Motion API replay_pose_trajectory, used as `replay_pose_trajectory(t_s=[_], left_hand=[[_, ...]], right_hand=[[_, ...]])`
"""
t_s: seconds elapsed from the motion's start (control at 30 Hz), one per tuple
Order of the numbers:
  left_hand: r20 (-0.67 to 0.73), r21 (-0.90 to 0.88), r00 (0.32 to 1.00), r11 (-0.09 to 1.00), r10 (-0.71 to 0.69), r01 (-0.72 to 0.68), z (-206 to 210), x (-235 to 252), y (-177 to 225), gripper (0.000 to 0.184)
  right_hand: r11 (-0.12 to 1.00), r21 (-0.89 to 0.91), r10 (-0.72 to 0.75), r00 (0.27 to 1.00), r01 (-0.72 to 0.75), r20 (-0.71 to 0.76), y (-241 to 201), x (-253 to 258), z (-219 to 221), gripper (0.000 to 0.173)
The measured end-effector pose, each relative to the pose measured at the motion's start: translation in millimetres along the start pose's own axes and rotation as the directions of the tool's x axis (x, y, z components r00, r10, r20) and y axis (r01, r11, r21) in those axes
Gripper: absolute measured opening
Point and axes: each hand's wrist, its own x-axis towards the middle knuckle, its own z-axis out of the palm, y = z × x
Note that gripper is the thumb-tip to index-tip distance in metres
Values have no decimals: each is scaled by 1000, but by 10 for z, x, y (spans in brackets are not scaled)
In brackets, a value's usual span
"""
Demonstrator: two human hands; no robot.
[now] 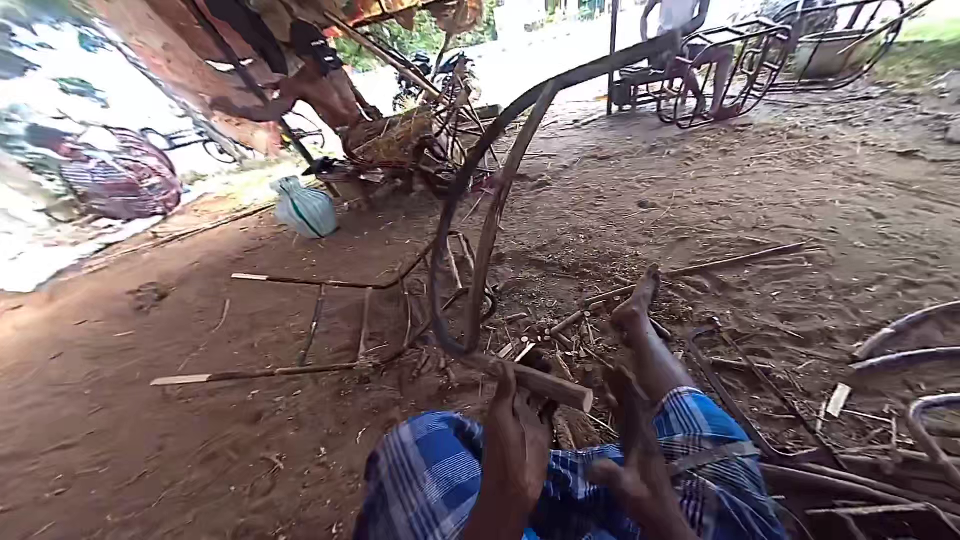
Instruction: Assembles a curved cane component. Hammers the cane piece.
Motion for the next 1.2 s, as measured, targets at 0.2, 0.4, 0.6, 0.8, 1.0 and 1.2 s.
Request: replay_pose_trajectory(t_s=[0.2, 0.4, 0.6, 0.8, 1.0, 1.2], left_hand=[[-160, 666, 987, 738, -2, 110, -844, -684, -451, 36], [20, 924, 990, 376, 139, -72, -1152, -1040, -198, 29], [173, 975, 976, 117, 130, -189, -861, -1198, 57, 35], [161, 986, 986, 58, -49, -158, -945, -1460, 19, 38], [238, 971, 971, -23, -39, -239, -872, -1260, 82, 37], [260, 908, 966, -339, -10, -247, -1005, -661, -331, 77]], right_hand=[[997, -78, 26, 1000, -25, 14, 476, 712, 979, 48], [976, -199, 106, 991, -89, 77, 784, 1257, 941, 48], [964, -252, 142, 964, -84, 223, 462, 1518, 1197, 38], [973, -170, 191, 956, -155, 225, 500, 1481, 1388, 39], [982, 20, 181, 970, -187, 162, 484, 1515, 1397, 34], [968, -67, 245, 968, -242, 55, 610, 1212, 1338, 33]])
